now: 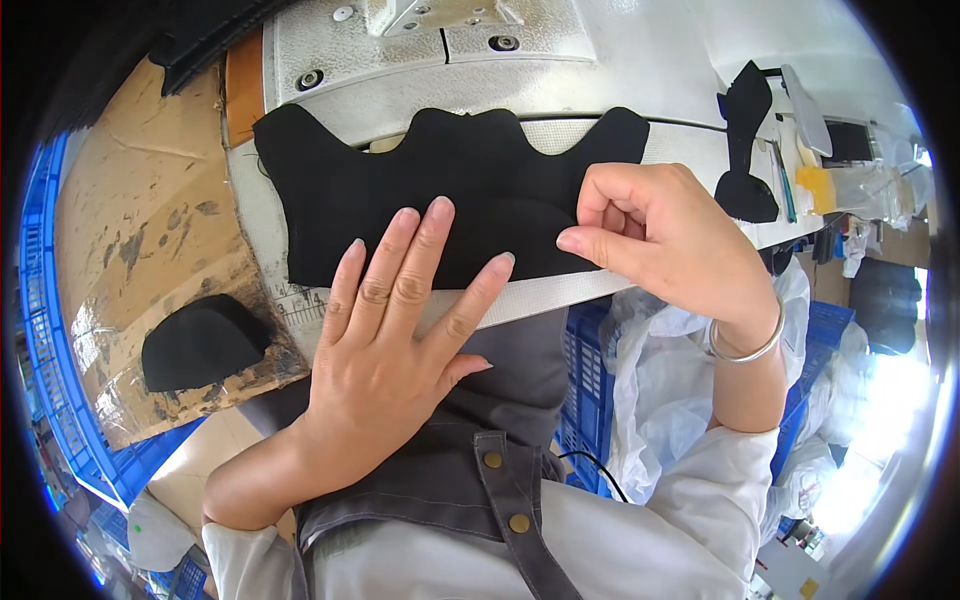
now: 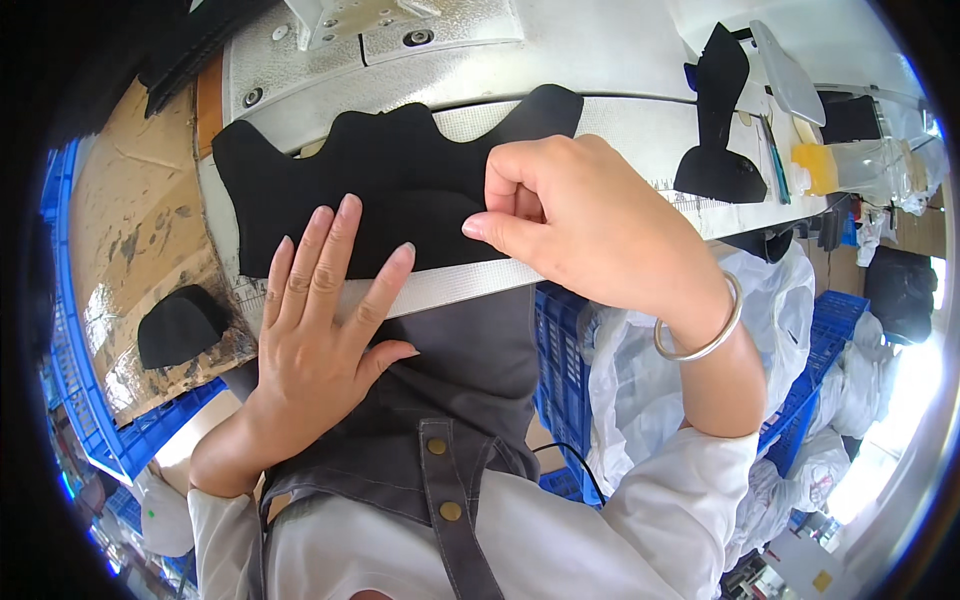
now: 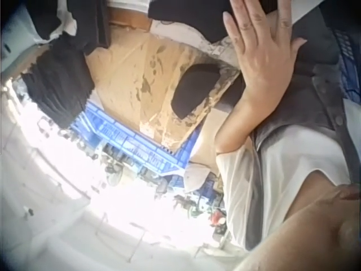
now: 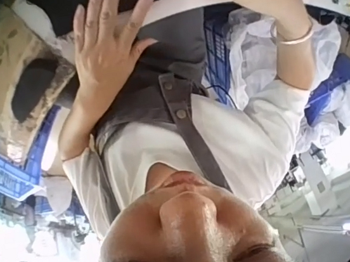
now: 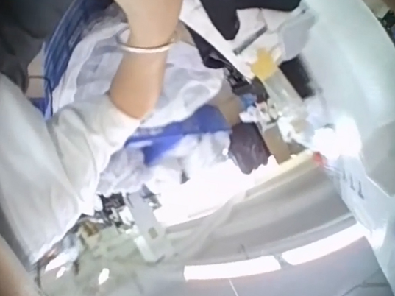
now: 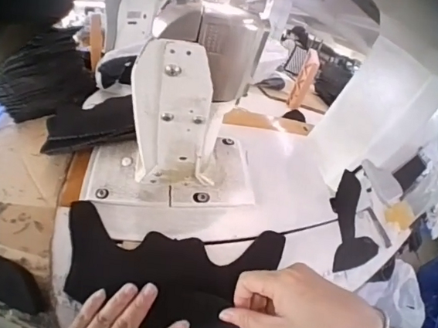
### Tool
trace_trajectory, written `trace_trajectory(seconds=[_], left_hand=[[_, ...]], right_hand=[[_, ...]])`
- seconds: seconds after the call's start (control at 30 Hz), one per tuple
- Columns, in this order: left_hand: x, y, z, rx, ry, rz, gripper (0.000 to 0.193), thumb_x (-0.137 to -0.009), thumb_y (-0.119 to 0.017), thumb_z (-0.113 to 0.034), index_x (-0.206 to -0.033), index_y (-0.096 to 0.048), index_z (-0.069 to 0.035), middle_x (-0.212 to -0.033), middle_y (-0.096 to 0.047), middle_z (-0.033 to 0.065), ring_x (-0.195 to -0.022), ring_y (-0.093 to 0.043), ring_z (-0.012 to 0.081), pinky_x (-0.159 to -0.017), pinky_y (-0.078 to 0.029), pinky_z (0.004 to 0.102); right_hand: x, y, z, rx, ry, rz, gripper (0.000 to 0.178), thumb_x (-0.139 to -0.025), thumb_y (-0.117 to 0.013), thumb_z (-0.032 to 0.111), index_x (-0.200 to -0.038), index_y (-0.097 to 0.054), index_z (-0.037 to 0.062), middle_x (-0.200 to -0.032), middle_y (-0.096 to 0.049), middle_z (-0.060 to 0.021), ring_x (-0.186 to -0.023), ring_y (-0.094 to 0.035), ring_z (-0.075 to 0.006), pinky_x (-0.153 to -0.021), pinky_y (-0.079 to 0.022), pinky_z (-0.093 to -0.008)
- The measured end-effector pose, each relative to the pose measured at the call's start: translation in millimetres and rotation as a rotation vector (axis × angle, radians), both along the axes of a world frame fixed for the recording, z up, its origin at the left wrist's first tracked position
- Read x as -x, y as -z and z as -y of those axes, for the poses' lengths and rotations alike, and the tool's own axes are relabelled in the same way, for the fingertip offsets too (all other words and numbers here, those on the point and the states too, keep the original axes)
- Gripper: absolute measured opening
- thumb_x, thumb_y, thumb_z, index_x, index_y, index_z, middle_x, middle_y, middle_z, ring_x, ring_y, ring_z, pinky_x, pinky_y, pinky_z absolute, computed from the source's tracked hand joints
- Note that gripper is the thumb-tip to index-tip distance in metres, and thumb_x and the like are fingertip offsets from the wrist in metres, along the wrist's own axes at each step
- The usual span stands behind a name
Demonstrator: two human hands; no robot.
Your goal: Applying glue to shoe components and organizing fabric pieces at a sewing workstation.
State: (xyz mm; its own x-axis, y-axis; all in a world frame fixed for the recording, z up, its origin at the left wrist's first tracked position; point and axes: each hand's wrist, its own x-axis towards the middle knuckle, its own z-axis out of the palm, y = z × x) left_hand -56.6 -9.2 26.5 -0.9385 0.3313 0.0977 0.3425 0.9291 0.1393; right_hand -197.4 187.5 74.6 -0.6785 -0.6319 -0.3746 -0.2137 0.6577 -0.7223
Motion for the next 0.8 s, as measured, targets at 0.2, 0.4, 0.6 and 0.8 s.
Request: trace_trajectory(seconds=[0.2, 0.4, 0.6, 0.8], left_hand=[[-1.1, 1.6, -0.6, 0.018, -0.002, -0.007, 0.064, -0.081, -0.053, -0.051, -0.138, -0.047, -0.021, -0.146, -0.032, 0.0230, -0.135, -0.033, 0.0376, -0.108, -0.027, 0.0493], [2.1, 0.0, -0.6, 0.019, 0.001, -0.008, 0.064, -0.080, -0.054, -0.050, -0.137, -0.048, -0.021, -0.146, -0.033, 0.0219, -0.134, -0.034, 0.0370, -0.107, -0.028, 0.0490], [5.1, -7.7, -3.6, -0.019, -0.012, -0.015, 0.064, -0.074, -0.062, -0.046, -0.131, -0.052, -0.018, -0.144, -0.037, 0.0210, -0.133, -0.035, 0.0372, -0.105, -0.031, 0.0483], [19.8, -0.3, -8.7, -0.345, 0.097, -0.058, 0.075, -0.064, -0.075, -0.037, -0.125, -0.048, -0.002, -0.143, -0.039, 0.0197, -0.133, -0.036, 0.0362, -0.107, -0.029, 0.0499]], right_hand=[[-3.2, 4.5, -1.6, 0.009, 0.011, -0.060, 0.027, -0.081, -0.072, 0.012, -0.069, -0.051, 0.0021, -0.056, -0.048, 0.0021, -0.049, -0.040, -0.0032, -0.044, -0.032, -0.0213], [-2.9, 4.4, -2.0, 0.014, -0.017, -0.146, 0.025, -0.080, -0.072, 0.011, -0.069, -0.051, 0.0023, -0.055, -0.049, 0.0005, -0.049, -0.041, -0.0045, -0.044, -0.032, -0.0226], [-4.8, 0.8, -1.5, 0.013, -0.021, -0.179, 0.028, -0.077, -0.074, 0.013, -0.069, -0.050, 0.0026, -0.053, -0.049, -0.0010, -0.046, -0.044, -0.0094, -0.045, -0.034, -0.0252], [-39.4, 19.2, -6.6, -0.065, -0.198, -0.972, 0.067, -0.069, -0.073, 0.027, -0.127, -0.051, 0.0034, -0.134, -0.047, -0.0155, -0.120, -0.047, -0.0369, -0.096, -0.039, -0.0451]])
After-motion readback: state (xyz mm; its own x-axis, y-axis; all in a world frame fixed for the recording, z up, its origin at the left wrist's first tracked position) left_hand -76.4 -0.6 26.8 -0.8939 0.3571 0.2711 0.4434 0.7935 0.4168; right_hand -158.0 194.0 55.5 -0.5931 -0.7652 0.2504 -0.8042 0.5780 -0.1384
